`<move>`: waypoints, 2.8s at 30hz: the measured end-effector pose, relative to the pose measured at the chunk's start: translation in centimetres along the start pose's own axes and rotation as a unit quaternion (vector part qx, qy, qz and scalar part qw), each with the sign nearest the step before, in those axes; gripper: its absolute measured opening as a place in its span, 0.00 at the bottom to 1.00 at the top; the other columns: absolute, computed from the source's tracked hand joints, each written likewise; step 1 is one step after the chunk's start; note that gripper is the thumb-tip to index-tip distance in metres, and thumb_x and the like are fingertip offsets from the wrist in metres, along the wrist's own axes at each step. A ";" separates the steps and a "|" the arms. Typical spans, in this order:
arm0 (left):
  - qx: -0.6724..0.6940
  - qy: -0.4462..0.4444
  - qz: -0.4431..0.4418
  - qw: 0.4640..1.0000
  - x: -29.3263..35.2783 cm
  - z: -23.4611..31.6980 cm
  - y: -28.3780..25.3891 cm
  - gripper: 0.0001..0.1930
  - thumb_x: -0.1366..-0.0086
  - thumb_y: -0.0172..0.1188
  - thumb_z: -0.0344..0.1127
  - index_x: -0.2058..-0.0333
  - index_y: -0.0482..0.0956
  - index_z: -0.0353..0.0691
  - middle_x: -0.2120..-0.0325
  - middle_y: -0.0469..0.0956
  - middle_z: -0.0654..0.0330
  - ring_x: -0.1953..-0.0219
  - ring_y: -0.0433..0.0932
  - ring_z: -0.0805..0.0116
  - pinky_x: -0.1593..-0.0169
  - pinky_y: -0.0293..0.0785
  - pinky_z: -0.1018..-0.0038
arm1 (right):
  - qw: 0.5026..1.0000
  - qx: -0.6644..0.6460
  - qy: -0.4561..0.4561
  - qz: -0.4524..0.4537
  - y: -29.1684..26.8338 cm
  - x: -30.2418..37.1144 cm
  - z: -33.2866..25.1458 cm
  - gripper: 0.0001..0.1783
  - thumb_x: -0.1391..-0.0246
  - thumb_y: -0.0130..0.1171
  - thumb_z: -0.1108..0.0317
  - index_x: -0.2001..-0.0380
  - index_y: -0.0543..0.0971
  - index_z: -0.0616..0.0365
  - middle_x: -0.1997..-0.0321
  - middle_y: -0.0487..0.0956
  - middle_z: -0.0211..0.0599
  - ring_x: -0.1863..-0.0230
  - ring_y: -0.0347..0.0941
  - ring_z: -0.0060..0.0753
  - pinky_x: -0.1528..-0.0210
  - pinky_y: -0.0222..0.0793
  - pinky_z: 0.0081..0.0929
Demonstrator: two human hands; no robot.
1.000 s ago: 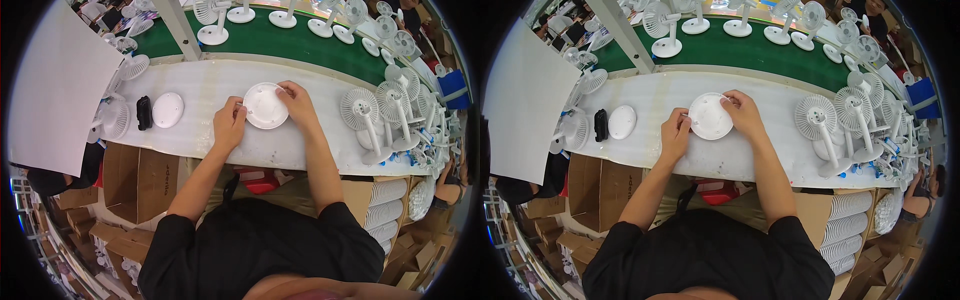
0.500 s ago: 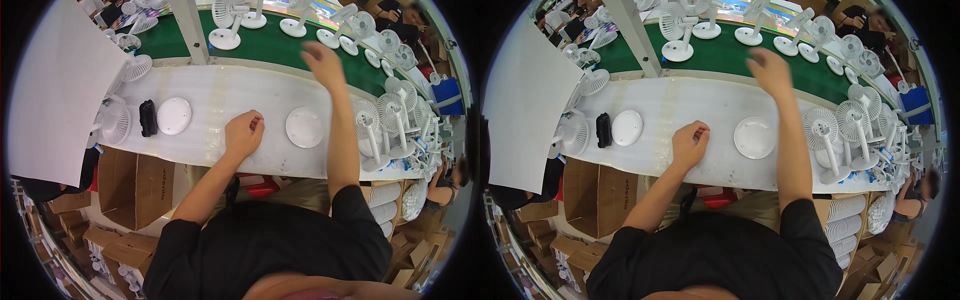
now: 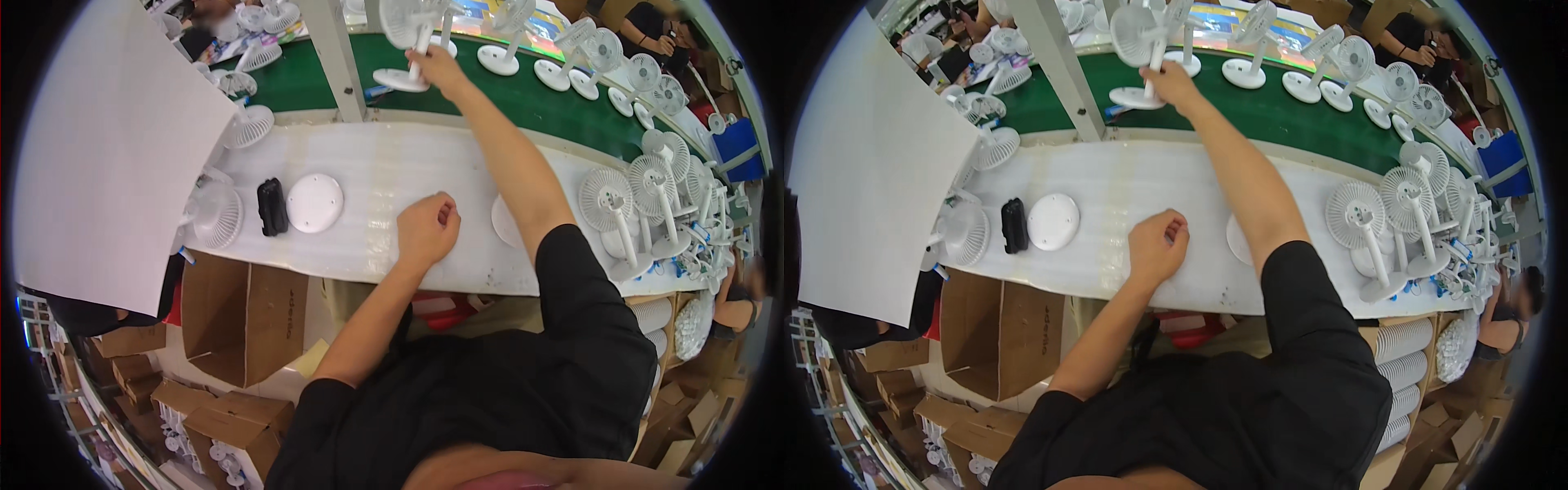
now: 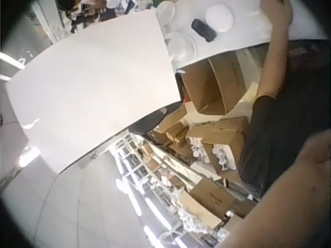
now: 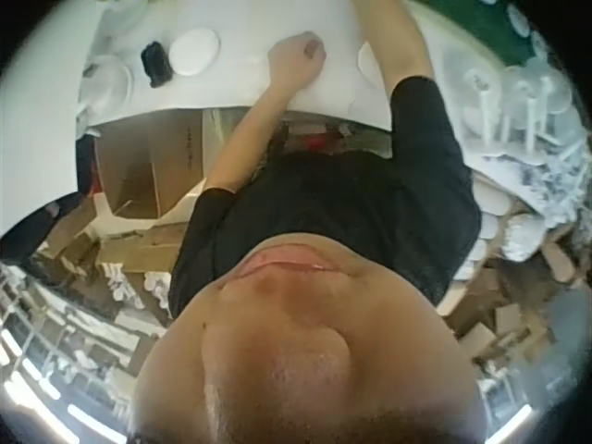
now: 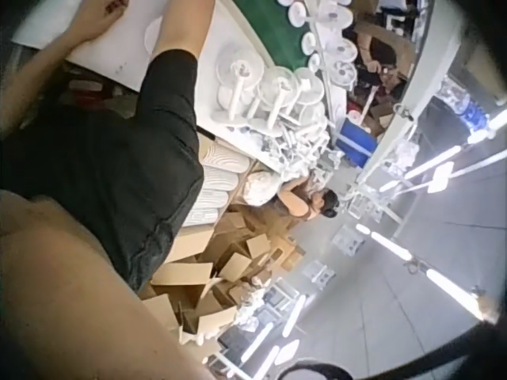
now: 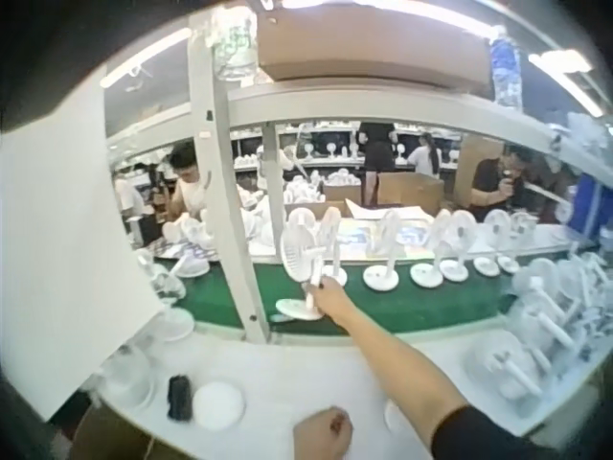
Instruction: Assembling small portable fans by hand at a factory workbench.
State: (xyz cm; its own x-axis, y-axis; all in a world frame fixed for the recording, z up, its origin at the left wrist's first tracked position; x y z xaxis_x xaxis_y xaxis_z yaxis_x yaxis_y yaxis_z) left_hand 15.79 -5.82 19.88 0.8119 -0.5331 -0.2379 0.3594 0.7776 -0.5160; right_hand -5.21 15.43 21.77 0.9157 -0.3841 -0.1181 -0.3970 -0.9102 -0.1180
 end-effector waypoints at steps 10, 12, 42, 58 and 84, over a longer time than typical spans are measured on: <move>-0.019 0.000 0.006 1.000 -3.5 -0.8 -1.4 0.04 0.48 0.58 0.31 0.72 0.79 0.41 0.80 0.77 0.63 0.78 0.73 0.63 0.70 0.69 0.71 | 0.926 -0.353 0.132 0.014 -5.4 10.0 -8.2 0.15 0.41 0.56 0.65 0.57 0.76 0.68 0.64 0.81 0.41 0.68 0.77 0.26 0.65 0.77 0.21; -0.023 -0.001 0.007 1.000 -4.0 -1.3 -1.7 0.05 0.48 0.57 0.31 0.71 0.79 0.41 0.80 0.78 0.63 0.78 0.73 0.63 0.70 0.69 0.71 | 0.915 -0.381 0.136 0.010 -5.5 11.6 -7.9 0.16 0.40 0.56 0.66 0.55 0.75 0.68 0.61 0.81 0.43 0.67 0.78 0.27 0.63 0.78 0.23; -0.029 0.049 -0.012 0.998 -0.2 1.5 -1.2 0.04 0.51 0.58 0.28 0.73 0.77 0.38 0.82 0.74 0.63 0.80 0.70 0.65 0.72 0.67 0.73 | 0.988 -0.134 -0.076 0.013 9.0 -8.0 -6.0 0.13 0.46 0.62 0.68 0.61 0.78 0.68 0.67 0.81 0.44 0.71 0.79 0.24 0.71 0.73 0.21; -0.032 0.055 0.005 0.998 0.5 3.7 -1.8 0.03 0.52 0.58 0.30 0.77 0.73 0.40 0.83 0.72 0.61 0.79 0.71 0.56 0.71 0.67 0.67 | 0.934 -0.269 0.116 -0.203 20.5 -13.6 3.6 0.11 0.45 0.60 0.68 0.61 0.79 0.63 0.70 0.79 0.39 0.70 0.76 0.27 0.69 0.73 0.26; 0.141 -0.061 -0.053 0.987 -0.5 -3.4 -8.6 0.08 0.44 0.54 0.23 0.66 0.78 0.33 0.76 0.77 0.61 0.73 0.72 0.72 0.66 0.70 0.79 | 0.854 0.502 -0.097 0.094 -6.8 33.7 0.5 0.29 0.53 0.64 0.53 0.48 0.77 0.53 0.36 0.65 0.54 0.34 0.58 0.58 0.33 0.53 0.50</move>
State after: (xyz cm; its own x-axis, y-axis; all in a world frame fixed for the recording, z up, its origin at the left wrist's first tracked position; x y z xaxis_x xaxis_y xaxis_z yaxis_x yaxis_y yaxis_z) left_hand 10.77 -13.38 21.68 0.8060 -0.5858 -0.0848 0.5451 0.7905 -0.2793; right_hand 28.32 8.70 18.10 0.8414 -0.3873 -0.3768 -0.4772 -0.2057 -0.8544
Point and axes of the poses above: each hand's wrist, its own x-axis away from the middle knuckle, its own y-axis out of the palm, z = x × y, the point moved 9 cm from there along -x, towards the middle knuckle
